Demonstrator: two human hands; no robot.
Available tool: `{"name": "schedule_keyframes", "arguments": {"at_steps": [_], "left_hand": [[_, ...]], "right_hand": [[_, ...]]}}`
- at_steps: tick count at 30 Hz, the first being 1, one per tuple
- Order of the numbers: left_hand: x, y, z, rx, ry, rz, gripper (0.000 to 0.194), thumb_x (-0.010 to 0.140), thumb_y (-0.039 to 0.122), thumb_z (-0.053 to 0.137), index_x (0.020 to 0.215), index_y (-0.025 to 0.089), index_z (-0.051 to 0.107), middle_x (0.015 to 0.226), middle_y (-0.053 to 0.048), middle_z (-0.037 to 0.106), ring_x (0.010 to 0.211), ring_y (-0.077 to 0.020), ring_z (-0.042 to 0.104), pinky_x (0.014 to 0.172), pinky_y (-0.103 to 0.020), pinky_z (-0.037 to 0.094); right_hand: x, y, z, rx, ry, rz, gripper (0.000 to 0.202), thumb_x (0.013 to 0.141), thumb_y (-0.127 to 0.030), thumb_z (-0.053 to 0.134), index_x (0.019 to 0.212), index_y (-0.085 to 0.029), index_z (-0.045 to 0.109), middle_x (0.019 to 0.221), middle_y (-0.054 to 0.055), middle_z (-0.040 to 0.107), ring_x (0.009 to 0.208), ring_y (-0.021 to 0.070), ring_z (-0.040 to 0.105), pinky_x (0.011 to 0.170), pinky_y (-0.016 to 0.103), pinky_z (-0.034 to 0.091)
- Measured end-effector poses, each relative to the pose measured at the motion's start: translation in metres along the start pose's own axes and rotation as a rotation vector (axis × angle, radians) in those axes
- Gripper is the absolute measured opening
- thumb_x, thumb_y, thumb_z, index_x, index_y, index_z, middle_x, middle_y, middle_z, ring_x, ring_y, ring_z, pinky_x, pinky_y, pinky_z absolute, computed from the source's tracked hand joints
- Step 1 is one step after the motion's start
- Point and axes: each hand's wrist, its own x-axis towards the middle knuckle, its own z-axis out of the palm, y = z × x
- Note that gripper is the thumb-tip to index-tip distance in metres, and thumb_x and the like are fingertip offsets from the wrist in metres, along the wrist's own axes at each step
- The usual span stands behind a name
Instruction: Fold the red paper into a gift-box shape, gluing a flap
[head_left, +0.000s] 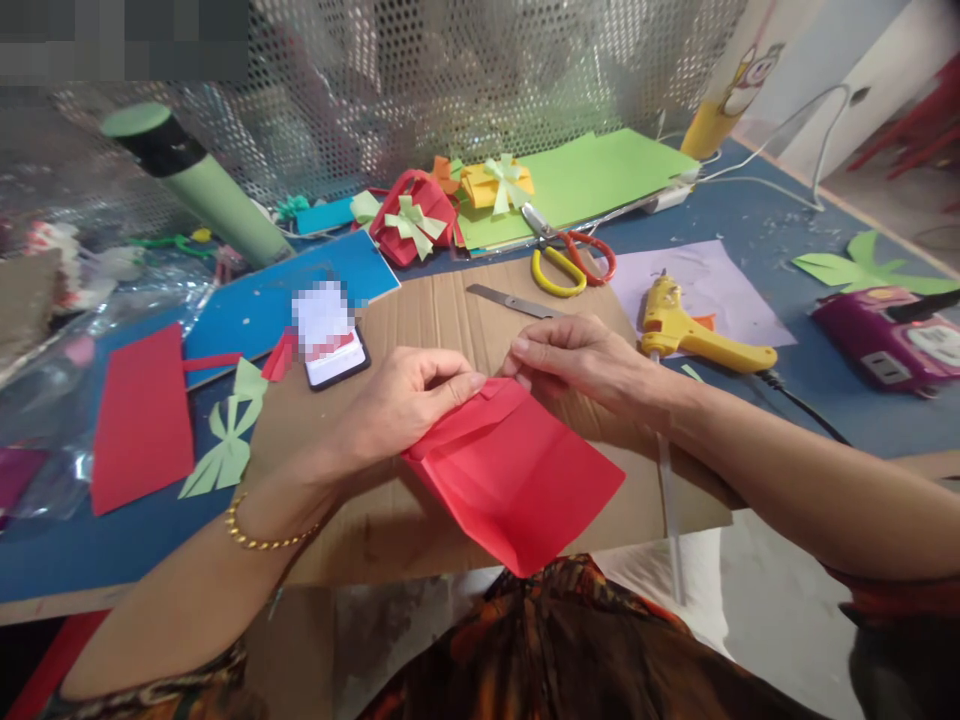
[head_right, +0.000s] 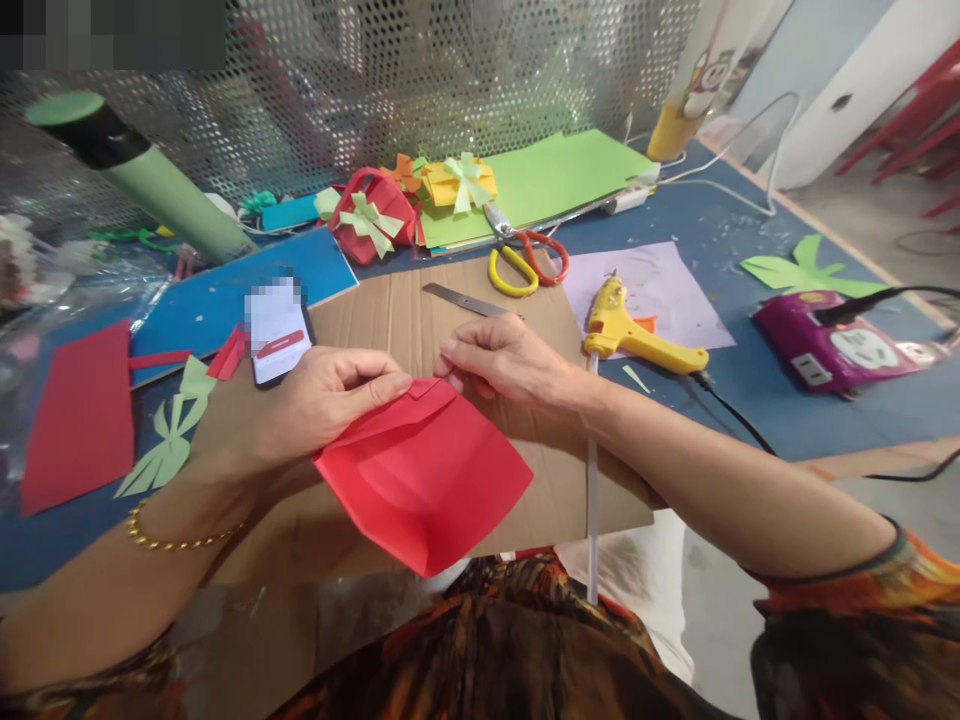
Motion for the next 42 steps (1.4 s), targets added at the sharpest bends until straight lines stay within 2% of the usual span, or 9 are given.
{"name": "schedule_keyframes", "arguments": {"at_steps": [3, 7, 11, 15, 19, 25, 33, 37, 42], "left_hand": [[-0.001, 0.000, 0.001, 0.026, 0.006, -0.009, 0.038, 0.094, 0.042, 0.056, 0.066, 0.017, 0.059, 0.064, 0.001, 0.052, 0.062, -0.0112, 0.045, 0.052, -0.022, 0.033], [-0.003, 0.003, 0.002, 0.026, 0.002, 0.003, 0.041, 0.095, 0.044, 0.056, 0.063, 0.018, 0.055, 0.062, 0.002, 0.050, 0.059, -0.0104, 0.043, 0.050, -0.022, 0.031], [-0.004, 0.005, 0.003, 0.000, -0.041, -0.049, 0.039, 0.094, 0.044, 0.056, 0.066, 0.016, 0.060, 0.063, 0.001, 0.052, 0.060, -0.0109, 0.045, 0.050, -0.022, 0.032], [-0.002, 0.003, 0.001, -0.106, -0.081, -0.102, 0.043, 0.096, 0.047, 0.058, 0.066, 0.017, 0.060, 0.064, 0.001, 0.054, 0.060, -0.0109, 0.047, 0.050, -0.022, 0.034], [0.001, 0.001, -0.005, -0.169, -0.011, -0.053, 0.042, 0.100, 0.049, 0.054, 0.075, 0.017, 0.065, 0.069, -0.002, 0.062, 0.063, -0.0128, 0.054, 0.055, -0.023, 0.043], [0.000, 0.002, -0.002, -0.089, -0.042, 0.014, 0.024, 0.094, 0.037, 0.067, 0.082, 0.017, 0.071, 0.076, 0.000, 0.067, 0.070, -0.0118, 0.057, 0.060, -0.022, 0.044], [-0.005, 0.009, 0.000, -0.044, -0.050, 0.000, 0.021, 0.091, 0.028, 0.064, 0.074, 0.016, 0.068, 0.068, 0.002, 0.063, 0.064, -0.0104, 0.052, 0.056, -0.022, 0.039], [-0.006, 0.013, -0.003, -0.045, -0.087, -0.005, 0.022, 0.094, 0.032, 0.062, 0.080, 0.017, 0.070, 0.073, 0.002, 0.065, 0.068, -0.0112, 0.054, 0.058, -0.022, 0.041], [-0.004, 0.015, -0.004, -0.057, -0.118, 0.024, 0.036, 0.097, 0.040, 0.060, 0.069, 0.017, 0.060, 0.067, 0.002, 0.057, 0.066, -0.0109, 0.052, 0.058, -0.022, 0.041]], "right_hand": [[-0.003, -0.004, 0.001, -0.072, -0.057, -0.032, 0.053, 0.096, -0.067, 0.063, 0.079, -0.016, 0.066, 0.060, -0.005, 0.047, 0.055, 0.0087, 0.042, 0.052, 0.025, 0.031], [-0.005, -0.009, 0.008, -0.217, -0.087, -0.078, 0.062, 0.095, -0.075, 0.060, 0.068, -0.019, 0.055, 0.063, -0.004, 0.044, 0.059, 0.0089, 0.040, 0.054, 0.026, 0.029], [-0.003, -0.007, 0.013, -0.262, -0.097, -0.079, 0.056, 0.092, -0.069, 0.066, 0.070, -0.018, 0.059, 0.064, -0.003, 0.050, 0.062, 0.0099, 0.042, 0.055, 0.026, 0.030], [-0.004, -0.005, 0.013, -0.297, -0.066, -0.116, 0.046, 0.096, -0.054, 0.064, 0.068, -0.018, 0.059, 0.061, -0.004, 0.048, 0.060, 0.0095, 0.040, 0.056, 0.027, 0.029], [-0.005, -0.005, 0.012, -0.327, -0.039, -0.172, 0.042, 0.098, -0.039, 0.060, 0.062, -0.019, 0.053, 0.059, -0.006, 0.040, 0.058, 0.0083, 0.035, 0.056, 0.028, 0.026], [-0.006, -0.005, 0.013, -0.362, -0.051, -0.175, 0.035, 0.098, -0.036, 0.058, 0.068, -0.018, 0.059, 0.060, -0.005, 0.044, 0.058, 0.0086, 0.038, 0.055, 0.027, 0.028], [-0.006, -0.003, 0.013, -0.375, -0.099, -0.196, 0.033, 0.098, -0.038, 0.058, 0.073, -0.017, 0.063, 0.064, -0.003, 0.054, 0.061, 0.0096, 0.045, 0.057, 0.026, 0.034], [-0.007, -0.004, 0.012, -0.399, -0.084, -0.266, 0.032, 0.100, -0.034, 0.059, 0.072, -0.017, 0.062, 0.063, -0.004, 0.053, 0.062, 0.0093, 0.047, 0.058, 0.025, 0.034], [-0.009, -0.004, 0.011, -0.437, -0.062, -0.309, 0.031, 0.101, -0.032, 0.060, 0.073, -0.018, 0.061, 0.064, -0.003, 0.054, 0.062, 0.0095, 0.047, 0.060, 0.026, 0.034]]}}
